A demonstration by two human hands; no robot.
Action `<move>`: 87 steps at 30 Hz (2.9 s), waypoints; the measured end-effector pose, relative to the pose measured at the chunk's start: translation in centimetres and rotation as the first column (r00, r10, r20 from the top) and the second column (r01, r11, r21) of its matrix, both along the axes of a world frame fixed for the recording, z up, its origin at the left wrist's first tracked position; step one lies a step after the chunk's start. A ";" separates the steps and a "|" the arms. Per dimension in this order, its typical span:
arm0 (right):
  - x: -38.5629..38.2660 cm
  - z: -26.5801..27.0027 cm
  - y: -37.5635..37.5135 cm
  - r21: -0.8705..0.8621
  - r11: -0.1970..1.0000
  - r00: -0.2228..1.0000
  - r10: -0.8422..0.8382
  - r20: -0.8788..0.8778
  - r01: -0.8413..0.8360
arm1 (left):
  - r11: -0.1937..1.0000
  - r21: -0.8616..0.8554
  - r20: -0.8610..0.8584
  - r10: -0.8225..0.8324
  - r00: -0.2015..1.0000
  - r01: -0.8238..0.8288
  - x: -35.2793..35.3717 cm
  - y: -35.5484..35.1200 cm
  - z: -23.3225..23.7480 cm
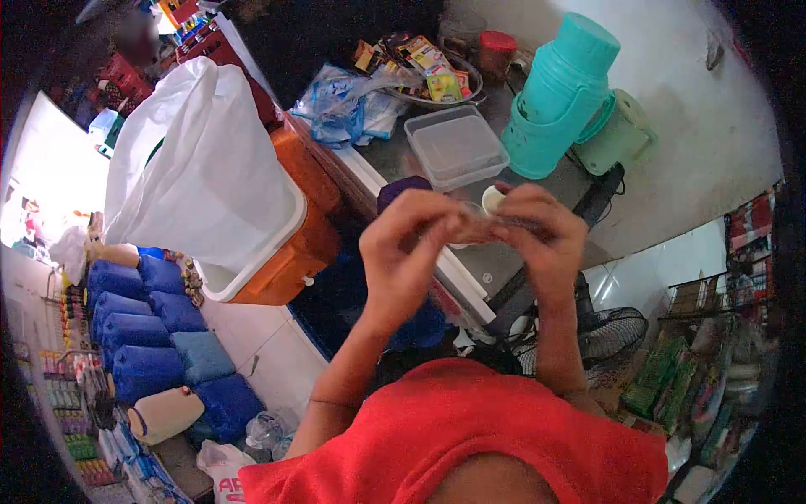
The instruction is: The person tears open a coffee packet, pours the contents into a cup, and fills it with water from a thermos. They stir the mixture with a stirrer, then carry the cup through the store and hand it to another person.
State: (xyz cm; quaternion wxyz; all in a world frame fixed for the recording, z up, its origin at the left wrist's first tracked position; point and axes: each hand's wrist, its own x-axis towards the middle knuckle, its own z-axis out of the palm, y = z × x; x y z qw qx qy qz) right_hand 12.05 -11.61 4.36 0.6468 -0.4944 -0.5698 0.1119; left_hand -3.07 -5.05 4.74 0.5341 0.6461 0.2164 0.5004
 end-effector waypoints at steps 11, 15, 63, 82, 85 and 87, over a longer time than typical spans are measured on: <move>-5.6 1.5 -6.0 0.727 0.677 0.980 -0.197 0.021 0.120 | 0.713 0.680 0.390 -0.549 0.739 0.171 -2.5 -5.1 6.7; -5.7 1.5 -5.7 0.686 0.725 0.993 -0.111 0.026 0.063 | 0.838 0.543 0.524 -0.380 0.762 0.045 -2.8 -5.7 6.7; -3.4 5.8 -1.8 0.314 0.661 0.564 0.748 -0.351 -0.681 | 0.844 0.524 0.565 -0.445 0.695 0.115 -2.8 -4.6 2.0; 1.8 -1.1 2.0 -0.125 0.948 0.523 0.051 -0.851 -0.294 | 0.989 -0.117 -0.025 -0.097 0.995 0.094 5.2 3.5 -0.4; 2.1 -2.1 2.3 -0.272 0.933 0.682 -0.040 -0.730 -0.236 | 0.998 -0.037 -0.080 -0.053 0.995 0.050 5.3 3.4 -1.1; 2.2 -2.7 2.4 -0.355 0.914 0.741 -0.098 -0.665 -0.198 | 1.000 0.006 -0.107 -0.017 0.994 0.018 5.3 3.6 -1.9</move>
